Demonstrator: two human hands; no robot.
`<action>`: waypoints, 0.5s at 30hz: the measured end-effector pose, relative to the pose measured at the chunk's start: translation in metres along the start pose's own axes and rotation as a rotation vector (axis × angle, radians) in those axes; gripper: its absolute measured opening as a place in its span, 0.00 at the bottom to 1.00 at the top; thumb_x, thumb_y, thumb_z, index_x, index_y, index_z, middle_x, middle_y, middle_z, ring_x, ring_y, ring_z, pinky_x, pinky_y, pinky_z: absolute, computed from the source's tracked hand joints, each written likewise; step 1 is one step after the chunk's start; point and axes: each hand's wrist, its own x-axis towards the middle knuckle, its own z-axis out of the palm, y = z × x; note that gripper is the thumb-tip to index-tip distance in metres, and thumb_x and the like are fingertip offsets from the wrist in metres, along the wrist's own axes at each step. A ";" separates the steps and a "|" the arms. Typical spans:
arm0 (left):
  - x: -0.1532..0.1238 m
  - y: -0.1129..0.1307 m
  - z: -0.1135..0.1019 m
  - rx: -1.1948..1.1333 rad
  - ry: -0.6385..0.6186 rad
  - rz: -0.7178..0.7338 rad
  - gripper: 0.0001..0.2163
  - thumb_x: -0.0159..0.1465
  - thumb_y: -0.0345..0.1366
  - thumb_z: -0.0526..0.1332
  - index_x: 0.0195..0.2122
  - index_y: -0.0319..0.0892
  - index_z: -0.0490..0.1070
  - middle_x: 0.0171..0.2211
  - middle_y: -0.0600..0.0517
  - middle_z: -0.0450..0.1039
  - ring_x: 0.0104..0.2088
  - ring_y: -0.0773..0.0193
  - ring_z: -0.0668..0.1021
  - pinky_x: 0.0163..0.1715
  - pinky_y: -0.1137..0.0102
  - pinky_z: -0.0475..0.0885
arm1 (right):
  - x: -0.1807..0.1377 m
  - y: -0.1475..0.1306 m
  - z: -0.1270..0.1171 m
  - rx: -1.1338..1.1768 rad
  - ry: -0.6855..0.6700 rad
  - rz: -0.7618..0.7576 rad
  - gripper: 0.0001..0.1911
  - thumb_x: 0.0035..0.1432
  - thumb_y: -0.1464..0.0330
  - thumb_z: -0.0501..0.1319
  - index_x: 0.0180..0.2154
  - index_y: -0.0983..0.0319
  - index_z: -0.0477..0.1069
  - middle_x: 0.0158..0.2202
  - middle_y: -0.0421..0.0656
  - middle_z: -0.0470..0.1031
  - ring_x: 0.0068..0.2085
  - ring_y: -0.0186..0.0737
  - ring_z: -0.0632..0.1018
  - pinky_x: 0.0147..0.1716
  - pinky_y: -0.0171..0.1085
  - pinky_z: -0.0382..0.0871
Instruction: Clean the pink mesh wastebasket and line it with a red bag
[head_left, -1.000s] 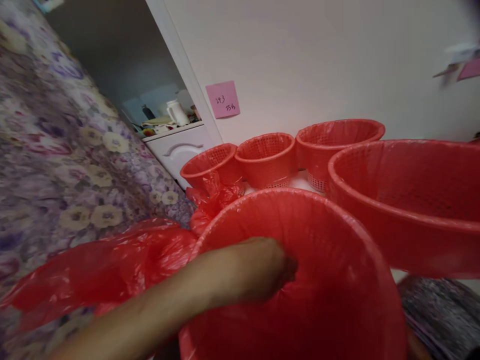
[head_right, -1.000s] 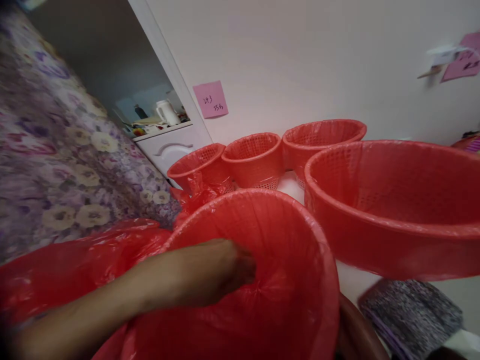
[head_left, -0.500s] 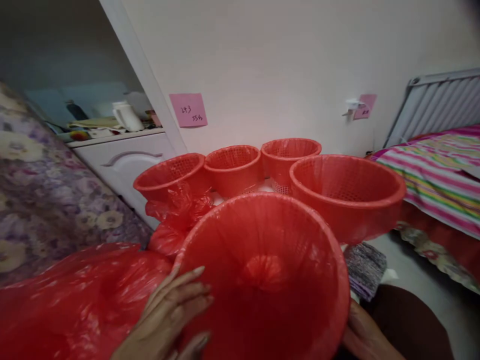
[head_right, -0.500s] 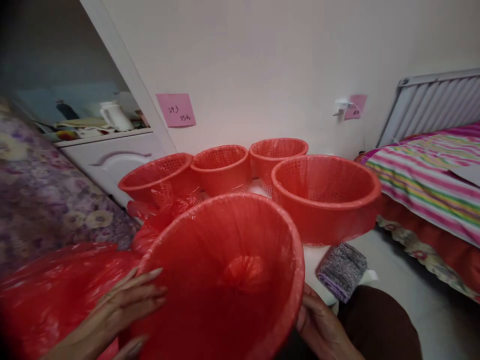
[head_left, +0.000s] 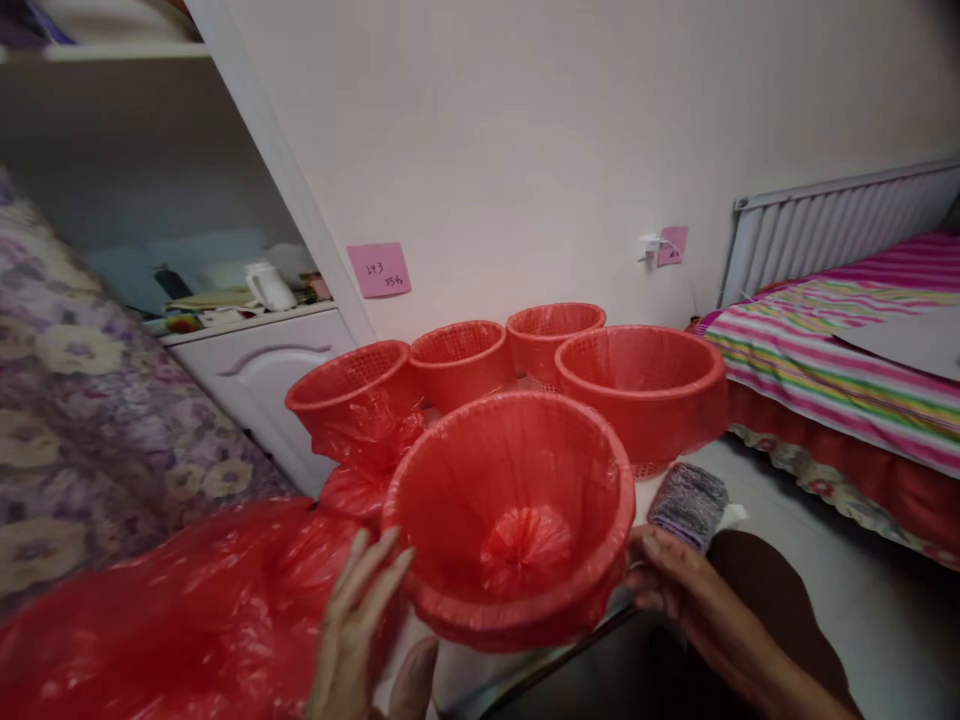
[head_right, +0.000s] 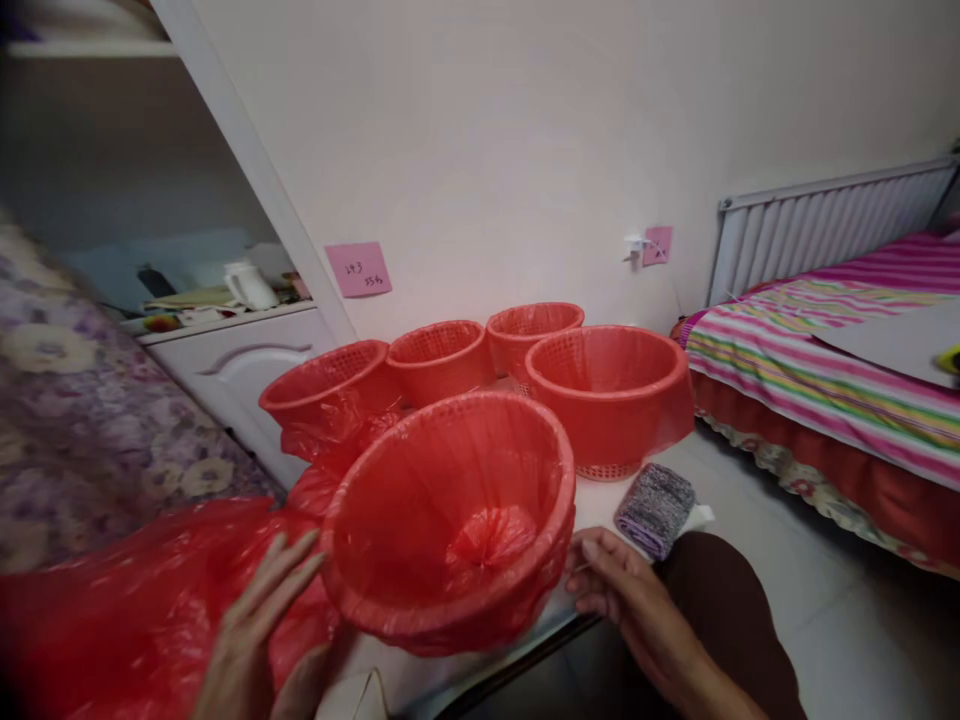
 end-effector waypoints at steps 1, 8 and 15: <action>0.008 0.010 0.000 0.029 -0.040 0.068 0.21 0.69 0.37 0.51 0.63 0.49 0.57 0.62 0.49 0.63 0.64 0.56 0.63 0.60 0.57 0.65 | -0.003 0.008 0.004 0.055 -0.013 0.038 0.14 0.56 0.59 0.67 0.38 0.62 0.76 0.33 0.42 0.78 0.32 0.35 0.78 0.30 0.32 0.72; 0.048 0.075 0.023 0.182 -0.346 0.445 0.13 0.65 0.40 0.59 0.47 0.39 0.69 0.41 0.45 0.79 0.40 0.51 0.80 0.39 0.57 0.78 | -0.004 0.030 0.024 0.548 -0.027 0.169 0.16 0.52 0.57 0.69 0.32 0.63 0.76 0.33 0.44 0.82 0.35 0.38 0.81 0.39 0.35 0.74; 0.043 0.079 0.035 0.240 -0.599 0.307 0.09 0.70 0.36 0.50 0.33 0.46 0.67 0.29 0.54 0.75 0.29 0.60 0.79 0.27 0.69 0.70 | -0.004 0.026 0.043 0.646 -0.129 0.125 0.12 0.51 0.69 0.71 0.39 0.63 0.76 0.36 0.43 0.83 0.37 0.38 0.82 0.41 0.37 0.74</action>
